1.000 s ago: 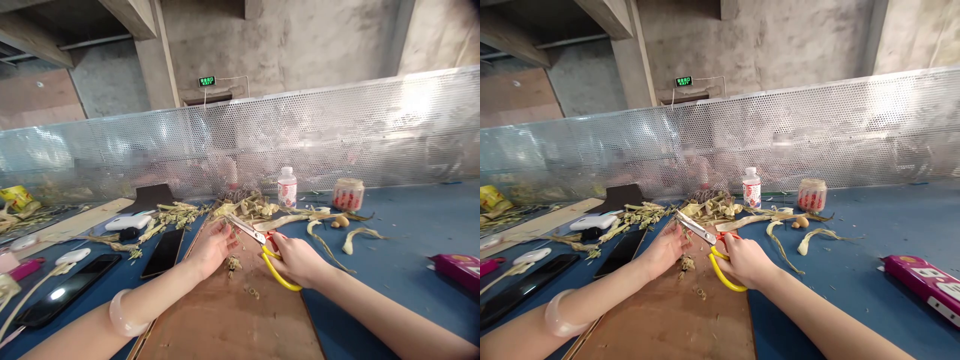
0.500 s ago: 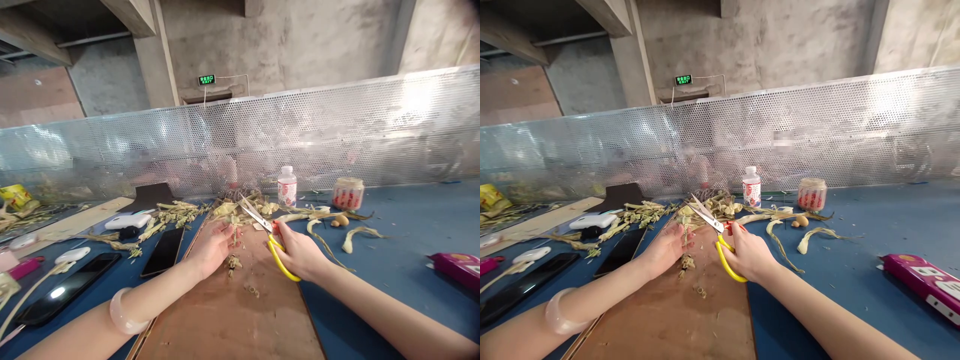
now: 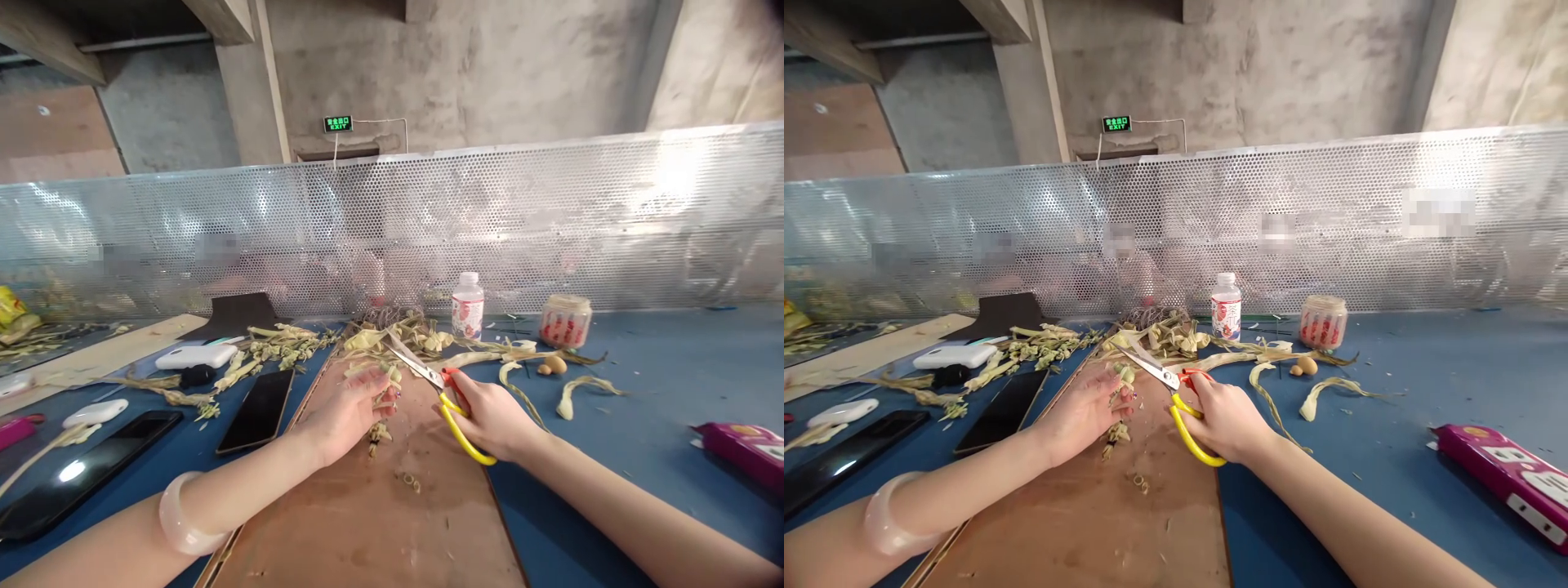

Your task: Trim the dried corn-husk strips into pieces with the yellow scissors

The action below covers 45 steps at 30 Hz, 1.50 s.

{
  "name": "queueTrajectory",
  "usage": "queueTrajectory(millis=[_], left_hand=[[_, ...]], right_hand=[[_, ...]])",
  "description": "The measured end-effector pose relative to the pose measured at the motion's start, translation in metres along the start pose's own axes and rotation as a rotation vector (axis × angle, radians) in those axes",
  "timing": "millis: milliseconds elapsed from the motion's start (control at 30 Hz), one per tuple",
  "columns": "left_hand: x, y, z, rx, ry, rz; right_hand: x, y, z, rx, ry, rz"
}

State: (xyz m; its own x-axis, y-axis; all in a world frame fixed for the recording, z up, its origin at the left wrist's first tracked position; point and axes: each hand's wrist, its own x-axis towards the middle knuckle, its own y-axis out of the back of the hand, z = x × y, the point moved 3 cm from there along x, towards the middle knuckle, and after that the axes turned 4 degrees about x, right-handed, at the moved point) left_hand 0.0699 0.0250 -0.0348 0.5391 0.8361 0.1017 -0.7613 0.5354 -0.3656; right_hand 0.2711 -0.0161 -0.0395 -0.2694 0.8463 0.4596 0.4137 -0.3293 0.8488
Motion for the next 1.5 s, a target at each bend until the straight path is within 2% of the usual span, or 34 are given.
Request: queueTrajectory(millis=[233, 467, 700, 1167, 1500], left_hand=[[-0.0025, 0.0023, -0.0056, -0.040, 0.053, -0.005], [-0.0015, 0.0035, -0.0053, -0.033, 0.027, -0.008], [0.0003, 0.0050, -0.0055, -0.068, 0.031, 0.021], [0.0017, 0.0049, -0.0044, -0.081, 0.040, 0.001], [0.0000, 0.0017, -0.0005, -0.074, 0.030, 0.017]], right_hand=[[-0.0011, 0.0004, -0.0039, -0.043, 0.053, -0.046], [-0.0018, -0.0011, -0.0025, -0.066, 0.086, -0.002], [-0.0008, -0.0012, -0.0022, -0.135, 0.052, -0.029], [0.0001, 0.0015, -0.0040, -0.138, 0.029, -0.065], [0.0008, 0.0023, 0.0049, -0.172, 0.012, 0.025]])
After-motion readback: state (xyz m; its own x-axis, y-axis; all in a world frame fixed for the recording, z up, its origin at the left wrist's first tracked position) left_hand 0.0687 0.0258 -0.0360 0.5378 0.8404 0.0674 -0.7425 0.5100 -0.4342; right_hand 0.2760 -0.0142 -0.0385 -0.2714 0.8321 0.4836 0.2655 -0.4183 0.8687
